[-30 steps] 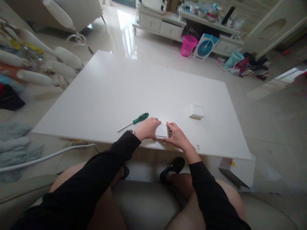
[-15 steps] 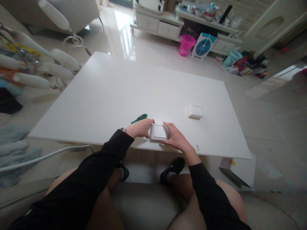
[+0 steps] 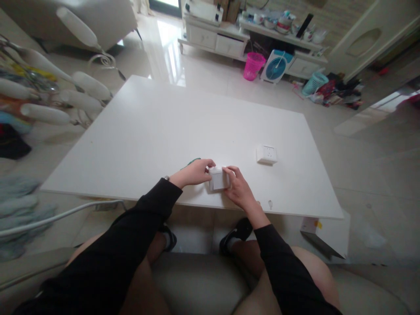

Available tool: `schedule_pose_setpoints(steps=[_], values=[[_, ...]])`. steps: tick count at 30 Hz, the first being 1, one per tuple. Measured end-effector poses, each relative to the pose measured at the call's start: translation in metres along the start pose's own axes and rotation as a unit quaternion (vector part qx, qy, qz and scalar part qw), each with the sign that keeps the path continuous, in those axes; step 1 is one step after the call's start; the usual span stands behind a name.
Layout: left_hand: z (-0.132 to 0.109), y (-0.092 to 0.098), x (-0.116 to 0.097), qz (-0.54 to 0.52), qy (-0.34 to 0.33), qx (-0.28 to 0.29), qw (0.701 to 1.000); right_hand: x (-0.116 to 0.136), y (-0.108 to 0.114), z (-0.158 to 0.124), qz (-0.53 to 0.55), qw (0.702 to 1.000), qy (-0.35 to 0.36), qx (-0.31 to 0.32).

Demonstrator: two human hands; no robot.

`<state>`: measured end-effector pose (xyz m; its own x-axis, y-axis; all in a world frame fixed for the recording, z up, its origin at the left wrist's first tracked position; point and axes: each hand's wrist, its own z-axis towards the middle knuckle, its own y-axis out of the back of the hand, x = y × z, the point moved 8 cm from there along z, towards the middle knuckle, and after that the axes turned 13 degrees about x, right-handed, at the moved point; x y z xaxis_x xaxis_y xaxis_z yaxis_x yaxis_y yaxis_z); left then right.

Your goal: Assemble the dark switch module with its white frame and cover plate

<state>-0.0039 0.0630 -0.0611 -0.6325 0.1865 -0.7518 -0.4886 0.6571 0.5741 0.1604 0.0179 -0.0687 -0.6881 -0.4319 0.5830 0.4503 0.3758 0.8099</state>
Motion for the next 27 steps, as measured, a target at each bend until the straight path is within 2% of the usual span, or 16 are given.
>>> schedule_pose_setpoints(steps=[6,14,20,27], values=[[-0.001,0.009,-0.007,-0.045,-0.028,-0.022,0.998,-0.004,0.001,-0.001,0.027,0.999,-0.004,-0.022],[0.0,0.017,-0.012,-0.154,-0.061,-0.066,0.984,-0.016,-0.004,0.001,0.156,0.986,-0.006,-0.067],[-0.001,0.015,-0.012,-0.156,-0.061,-0.068,0.984,-0.016,-0.006,0.0,0.168,0.984,-0.009,-0.061],[-0.002,0.019,-0.016,-0.17,-0.079,-0.084,0.979,-0.012,-0.001,0.0,0.163,0.983,0.004,-0.089]])
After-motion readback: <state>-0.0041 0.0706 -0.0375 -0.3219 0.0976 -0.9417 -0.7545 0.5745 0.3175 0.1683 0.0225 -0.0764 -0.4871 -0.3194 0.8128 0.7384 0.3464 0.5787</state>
